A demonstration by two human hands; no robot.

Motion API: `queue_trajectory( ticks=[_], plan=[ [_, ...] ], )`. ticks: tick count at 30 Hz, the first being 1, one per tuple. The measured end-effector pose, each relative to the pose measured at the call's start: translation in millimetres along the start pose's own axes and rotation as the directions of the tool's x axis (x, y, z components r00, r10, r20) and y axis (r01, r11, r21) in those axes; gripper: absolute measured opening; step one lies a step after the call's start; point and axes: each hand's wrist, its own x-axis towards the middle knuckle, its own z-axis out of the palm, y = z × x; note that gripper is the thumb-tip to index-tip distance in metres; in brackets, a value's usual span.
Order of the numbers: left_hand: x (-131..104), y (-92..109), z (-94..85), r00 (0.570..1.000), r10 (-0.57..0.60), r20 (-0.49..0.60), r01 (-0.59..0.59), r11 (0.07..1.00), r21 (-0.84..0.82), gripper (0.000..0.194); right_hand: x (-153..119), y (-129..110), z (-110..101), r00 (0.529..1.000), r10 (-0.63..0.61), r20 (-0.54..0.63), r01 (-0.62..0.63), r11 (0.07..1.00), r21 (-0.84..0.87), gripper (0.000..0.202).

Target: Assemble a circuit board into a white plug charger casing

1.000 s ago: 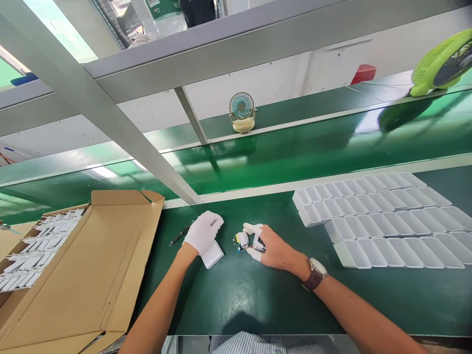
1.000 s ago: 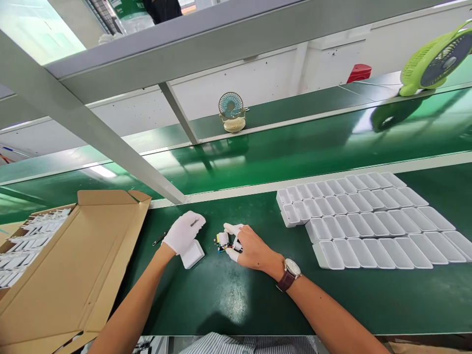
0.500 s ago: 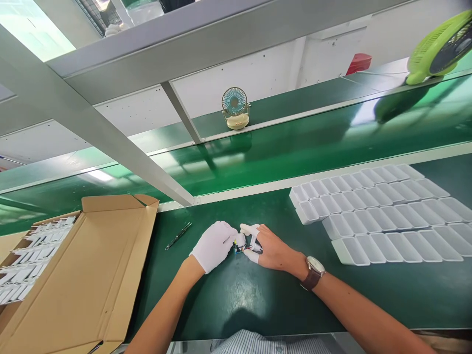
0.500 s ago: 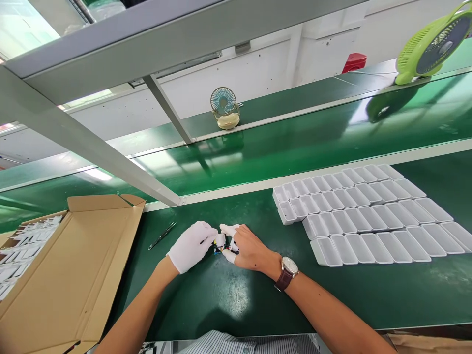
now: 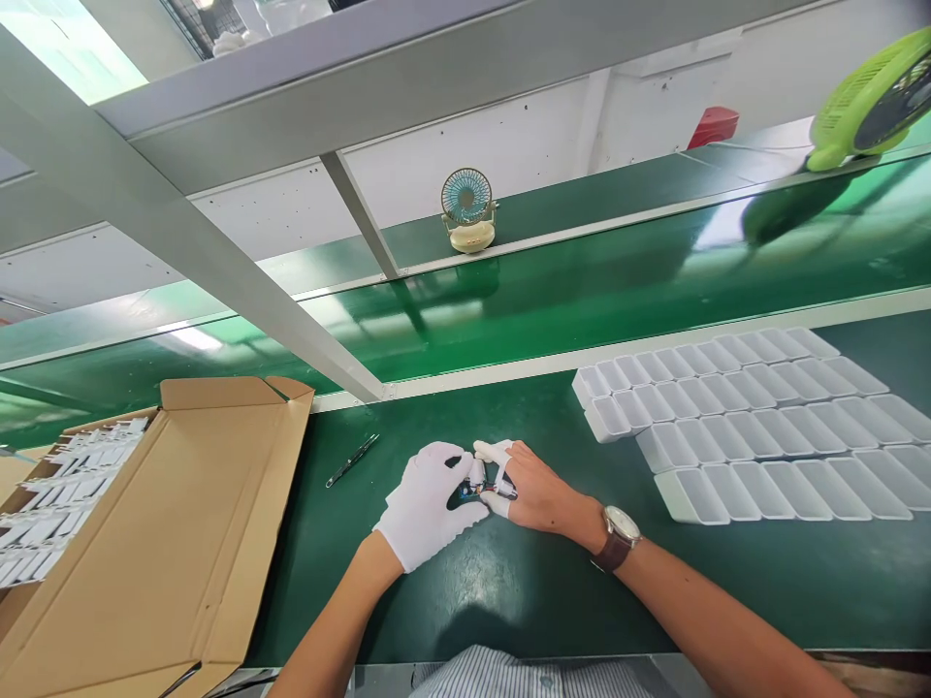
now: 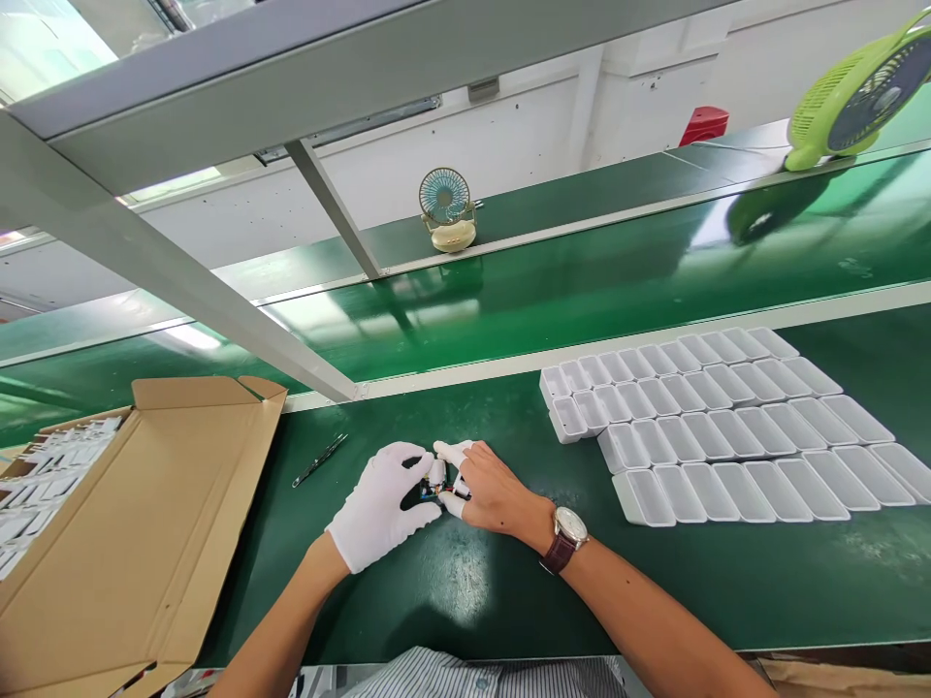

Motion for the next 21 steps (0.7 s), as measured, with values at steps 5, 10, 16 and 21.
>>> queue_trajectory(
  ticks=[5,10,16,21],
  plan=[
    [-15.0,-22.3,1.7,0.987,-0.135,-0.086,0.134,0.991,-0.01,0.091,2.1,-2.8,-0.1,0.999,0.047,0.0,-0.047,0.999,0.002,0.067],
    [-43.7,-37.9,-19.7,0.941,-0.331,-0.071,0.336,0.937,0.097,0.067,3.0,-4.5,-1.8,0.997,0.076,-0.003,-0.076,0.997,0.021,0.065],
    [-49.1,-40.1,-12.0,0.903,-0.424,-0.068,0.406,0.894,-0.187,0.041,7.5,-15.6,-14.9,0.991,0.099,-0.086,-0.088,0.989,0.121,0.053],
    [-18.5,-38.3,1.0,0.935,-0.326,-0.14,0.214,0.832,-0.511,0.068,3.3,-18.8,-23.7,0.954,0.032,-0.297,0.007,0.991,0.131,0.059]
  ],
)
